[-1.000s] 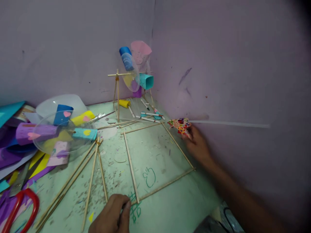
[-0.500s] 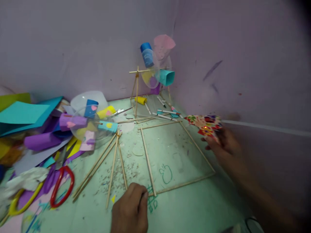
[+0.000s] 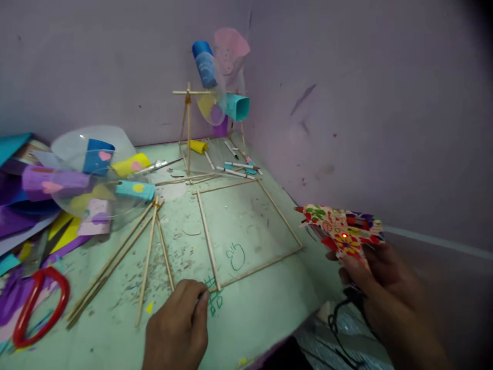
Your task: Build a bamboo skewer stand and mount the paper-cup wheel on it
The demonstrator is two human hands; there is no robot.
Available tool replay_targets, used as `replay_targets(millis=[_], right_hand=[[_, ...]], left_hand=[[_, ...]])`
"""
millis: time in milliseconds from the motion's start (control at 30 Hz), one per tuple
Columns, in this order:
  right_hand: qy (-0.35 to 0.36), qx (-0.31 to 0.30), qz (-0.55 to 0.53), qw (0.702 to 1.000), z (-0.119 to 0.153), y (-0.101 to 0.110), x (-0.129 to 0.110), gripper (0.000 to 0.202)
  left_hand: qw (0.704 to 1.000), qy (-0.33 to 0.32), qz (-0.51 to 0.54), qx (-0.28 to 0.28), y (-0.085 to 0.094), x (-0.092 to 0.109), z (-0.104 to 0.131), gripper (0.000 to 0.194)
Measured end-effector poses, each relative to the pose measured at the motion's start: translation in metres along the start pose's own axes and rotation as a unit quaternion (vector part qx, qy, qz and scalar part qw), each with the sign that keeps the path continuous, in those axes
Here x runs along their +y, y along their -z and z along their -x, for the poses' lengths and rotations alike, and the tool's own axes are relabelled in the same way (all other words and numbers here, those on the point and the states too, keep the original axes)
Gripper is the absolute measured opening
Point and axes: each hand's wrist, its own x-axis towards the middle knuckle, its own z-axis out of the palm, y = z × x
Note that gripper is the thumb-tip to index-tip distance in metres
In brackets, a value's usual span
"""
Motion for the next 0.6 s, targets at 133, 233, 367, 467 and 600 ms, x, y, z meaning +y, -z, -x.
replay_targets(millis=[133, 233, 367, 467, 600], right_hand=[[-0.019, 0.029, 0.019, 0.999, 0.010, 0.011, 0.014, 0.038], [-0.036, 0.040, 0.028, 0.998, 0.004, 0.011, 0.027, 0.039], [-0.039, 0.080, 0.017, 0.996, -0.009, -0.001, 0.036, 0.044], [-0.051, 0.079, -0.005, 0.996, -0.011, -0.009, 0.034, 0.043], [-0.060, 0.026, -0.055, 0.996, -0.007, -0.009, 0.037, 0.041]], left_hand=[[1.000, -0.003, -0.009, -0.003, -0.001, -0.001, 0.001, 0.010], [1.000, -0.001, -0.020, -0.010, -0.002, -0.003, 0.002, 0.012], [1.000, -0.002, -0.022, -0.004, -0.003, -0.004, 0.002, 0.013], [1.000, -0.014, -0.012, 0.001, -0.002, -0.001, 0.000, 0.013], [0.999, 0.004, -0.040, 0.016, -0.002, 0.006, -0.001, 0.015]])
